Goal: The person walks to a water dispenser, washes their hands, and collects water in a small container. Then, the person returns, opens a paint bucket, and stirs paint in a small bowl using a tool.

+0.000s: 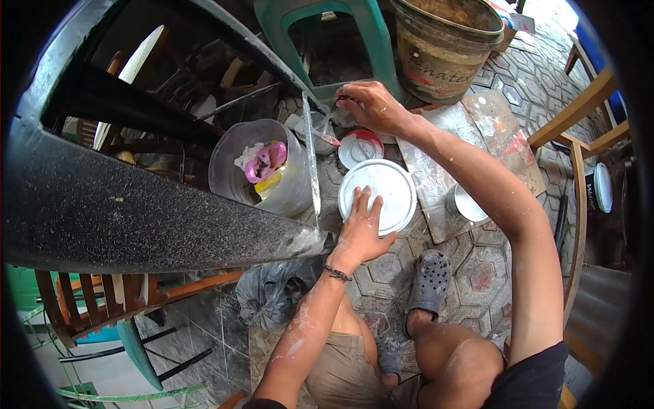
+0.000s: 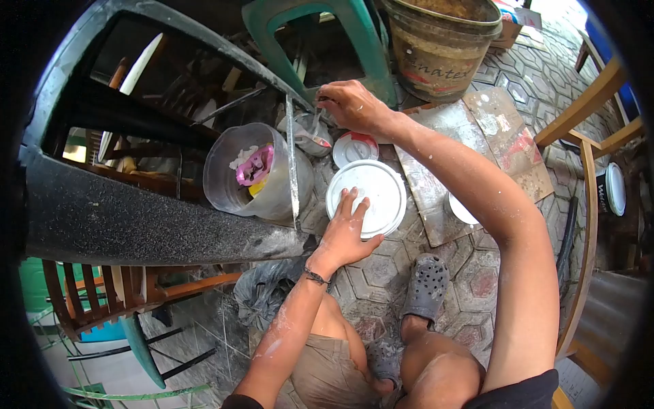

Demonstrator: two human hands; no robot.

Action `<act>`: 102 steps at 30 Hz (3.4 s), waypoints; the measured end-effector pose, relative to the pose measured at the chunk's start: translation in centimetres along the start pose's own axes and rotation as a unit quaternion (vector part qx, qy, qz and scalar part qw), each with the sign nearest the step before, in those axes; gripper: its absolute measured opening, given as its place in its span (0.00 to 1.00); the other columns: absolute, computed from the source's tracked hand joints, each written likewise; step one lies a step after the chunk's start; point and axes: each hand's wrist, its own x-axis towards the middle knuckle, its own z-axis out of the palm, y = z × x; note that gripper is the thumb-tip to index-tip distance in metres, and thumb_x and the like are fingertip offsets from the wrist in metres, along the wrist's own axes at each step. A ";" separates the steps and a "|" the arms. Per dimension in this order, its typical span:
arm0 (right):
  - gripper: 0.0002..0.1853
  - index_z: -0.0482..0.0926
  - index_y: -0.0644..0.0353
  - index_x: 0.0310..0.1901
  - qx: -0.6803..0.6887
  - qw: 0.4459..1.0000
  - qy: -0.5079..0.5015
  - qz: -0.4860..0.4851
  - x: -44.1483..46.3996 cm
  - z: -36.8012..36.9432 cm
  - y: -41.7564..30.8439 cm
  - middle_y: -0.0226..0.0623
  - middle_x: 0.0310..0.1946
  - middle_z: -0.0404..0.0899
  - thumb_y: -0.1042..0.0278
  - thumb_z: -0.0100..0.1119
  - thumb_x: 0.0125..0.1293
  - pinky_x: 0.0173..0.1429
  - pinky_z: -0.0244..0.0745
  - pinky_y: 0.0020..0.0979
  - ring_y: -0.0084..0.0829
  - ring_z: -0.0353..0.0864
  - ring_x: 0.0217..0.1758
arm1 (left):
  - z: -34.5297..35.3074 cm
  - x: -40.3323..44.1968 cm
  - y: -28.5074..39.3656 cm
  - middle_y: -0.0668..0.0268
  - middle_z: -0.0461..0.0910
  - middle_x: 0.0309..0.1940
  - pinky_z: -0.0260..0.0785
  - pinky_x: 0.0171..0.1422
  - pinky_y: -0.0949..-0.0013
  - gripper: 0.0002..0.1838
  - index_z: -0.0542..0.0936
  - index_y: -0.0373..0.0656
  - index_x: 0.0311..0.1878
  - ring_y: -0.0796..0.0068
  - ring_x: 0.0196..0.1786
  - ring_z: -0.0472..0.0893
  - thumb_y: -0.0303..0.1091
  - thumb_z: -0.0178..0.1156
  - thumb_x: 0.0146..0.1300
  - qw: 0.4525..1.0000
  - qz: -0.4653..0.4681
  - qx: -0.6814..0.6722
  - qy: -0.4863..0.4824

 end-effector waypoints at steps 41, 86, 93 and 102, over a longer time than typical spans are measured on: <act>0.08 0.75 0.69 0.40 -0.174 0.913 -0.211 0.302 -20.7 -18.5 -9.2 0.56 0.30 0.82 0.76 0.61 0.62 0.39 0.80 0.47 0.59 0.84 0.36 | 4.2 9.3 9.8 0.54 0.84 0.42 0.76 0.53 0.59 0.21 0.83 0.39 0.46 0.55 0.46 0.84 0.42 0.73 0.52 0.978 0.143 -0.089 -0.120; 0.07 0.88 0.62 0.33 -0.342 0.769 -0.484 0.239 -16.7 -17.1 -9.5 0.47 0.30 0.87 0.73 0.60 0.60 0.39 0.84 0.41 0.42 0.90 0.37 | 6.1 8.9 7.3 0.66 0.86 0.40 0.76 0.52 0.60 0.15 0.86 0.48 0.46 0.60 0.46 0.83 0.37 0.72 0.54 0.977 0.188 -0.077 -0.056; 0.05 0.87 0.65 0.31 -0.395 0.770 -0.430 0.257 -17.4 -16.7 -8.2 0.52 0.29 0.86 0.76 0.63 0.57 0.40 0.84 0.42 0.45 0.90 0.37 | 6.0 9.0 6.9 0.68 0.86 0.34 0.76 0.49 0.62 0.06 0.87 0.47 0.27 0.63 0.42 0.82 0.35 0.75 0.49 0.972 0.209 -0.055 -0.098; 0.07 0.87 0.64 0.38 -0.406 0.753 -0.441 0.272 -16.4 -16.6 -8.4 0.50 0.35 0.87 0.74 0.64 0.58 0.44 0.84 0.41 0.46 0.89 0.42 | 6.1 9.0 7.0 0.68 0.87 0.39 0.77 0.51 0.62 0.20 0.87 0.52 0.46 0.64 0.46 0.84 0.38 0.78 0.46 0.976 0.197 -0.065 -0.070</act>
